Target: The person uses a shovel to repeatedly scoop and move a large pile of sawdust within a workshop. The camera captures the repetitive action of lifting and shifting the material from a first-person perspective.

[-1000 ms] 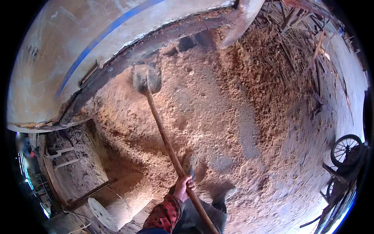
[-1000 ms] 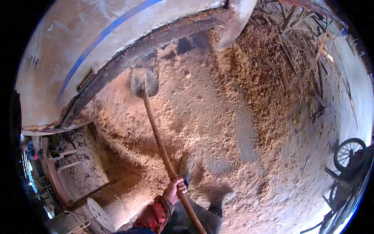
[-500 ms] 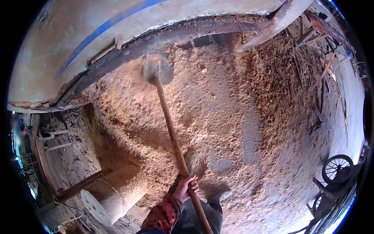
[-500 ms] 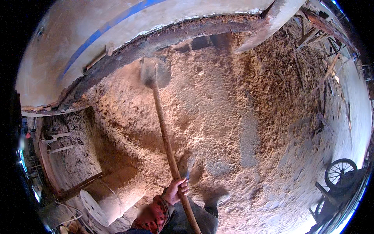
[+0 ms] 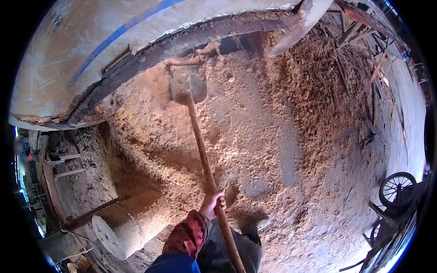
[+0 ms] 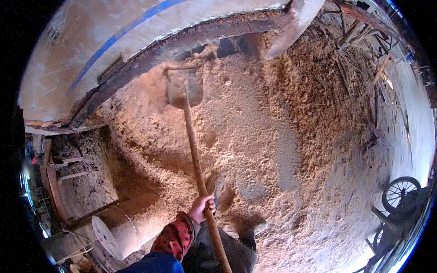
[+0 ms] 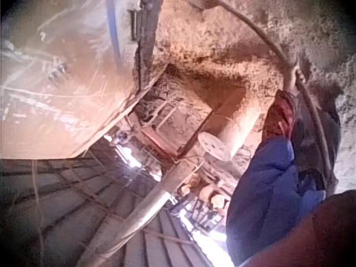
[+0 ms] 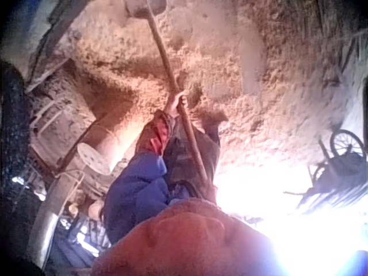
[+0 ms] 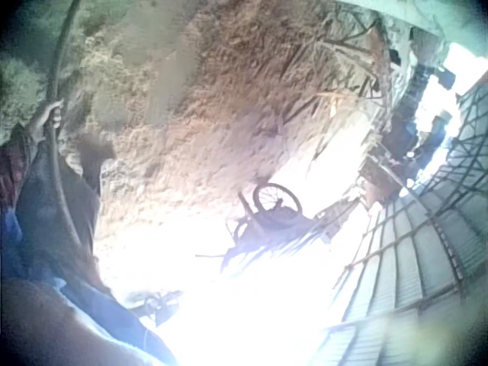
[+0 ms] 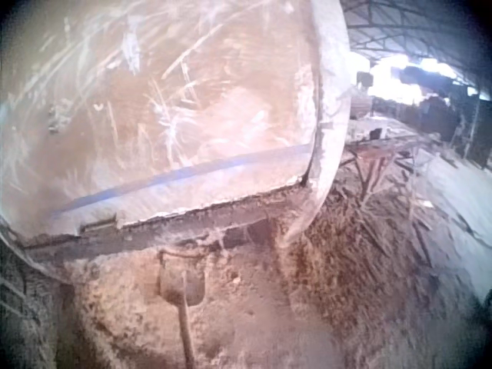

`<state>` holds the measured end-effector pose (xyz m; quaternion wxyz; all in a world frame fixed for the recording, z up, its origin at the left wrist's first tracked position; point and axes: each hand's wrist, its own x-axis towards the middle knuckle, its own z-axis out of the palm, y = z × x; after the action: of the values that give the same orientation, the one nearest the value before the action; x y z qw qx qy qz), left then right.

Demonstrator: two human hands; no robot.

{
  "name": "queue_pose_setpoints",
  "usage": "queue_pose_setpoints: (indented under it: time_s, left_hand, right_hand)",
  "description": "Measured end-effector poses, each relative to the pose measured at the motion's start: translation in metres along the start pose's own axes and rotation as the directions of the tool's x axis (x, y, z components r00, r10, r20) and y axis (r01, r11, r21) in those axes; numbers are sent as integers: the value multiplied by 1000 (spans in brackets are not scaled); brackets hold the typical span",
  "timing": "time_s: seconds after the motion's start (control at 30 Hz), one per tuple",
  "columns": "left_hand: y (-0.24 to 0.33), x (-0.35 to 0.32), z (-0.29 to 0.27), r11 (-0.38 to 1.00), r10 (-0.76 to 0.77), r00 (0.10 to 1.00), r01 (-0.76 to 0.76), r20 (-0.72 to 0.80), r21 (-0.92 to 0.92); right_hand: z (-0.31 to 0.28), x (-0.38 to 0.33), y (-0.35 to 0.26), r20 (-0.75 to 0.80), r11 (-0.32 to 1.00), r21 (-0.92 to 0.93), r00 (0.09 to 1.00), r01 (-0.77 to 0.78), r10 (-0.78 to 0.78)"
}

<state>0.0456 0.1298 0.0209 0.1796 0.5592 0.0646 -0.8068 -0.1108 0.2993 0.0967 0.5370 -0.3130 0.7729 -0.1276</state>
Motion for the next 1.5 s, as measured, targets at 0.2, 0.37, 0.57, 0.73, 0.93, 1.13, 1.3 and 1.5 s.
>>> queue_pose_setpoints:
  time_s: [0.2, 0.37, 0.57, 0.73, 0.93, 1.13, 1.3, 1.5]
  left_hand:
    - [-133, -47, 28, 966, -225, 972, 232, 71, -111]
    - [-224, -88, 63, 862, -445, 864, 484, 235, -148]
    - [-207, -95, 118, 863, -439, 857, 486, 270, -138]
    - [-113, -58, 159, 899, -54, 905, 228, 422, -373]
    - [-79, -38, 134, 984, 42, 862, 53, 504, -172]
    - [-92, -61, 20, 998, -33, 982, 24, 185, 50]
    - [-106, -72, -10, 978, -48, 998, 37, 51, 206]
    - [-129, -68, -22, 906, -30, 999, 39, -27, 421]
  right_hand:
    - [-29, -65, 41, 5, 989, -108, 995, -97, 98]
    - [-73, -145, 59, 1, 941, -262, 975, -213, 221]
    - [-144, -246, 32, -14, 783, -512, 915, -354, 404]
    - [-196, -247, -30, 7, 695, -653, 916, -300, 402]
    - [-144, 13, -53, -19, 904, -416, 994, 93, -111]
    - [-66, 71, -22, -144, 992, -127, 989, -6, -13]
    - [-14, 73, 7, -119, 996, 51, 990, 79, -73]
    - [-22, 114, 62, -19, 993, 92, 997, 76, -75]
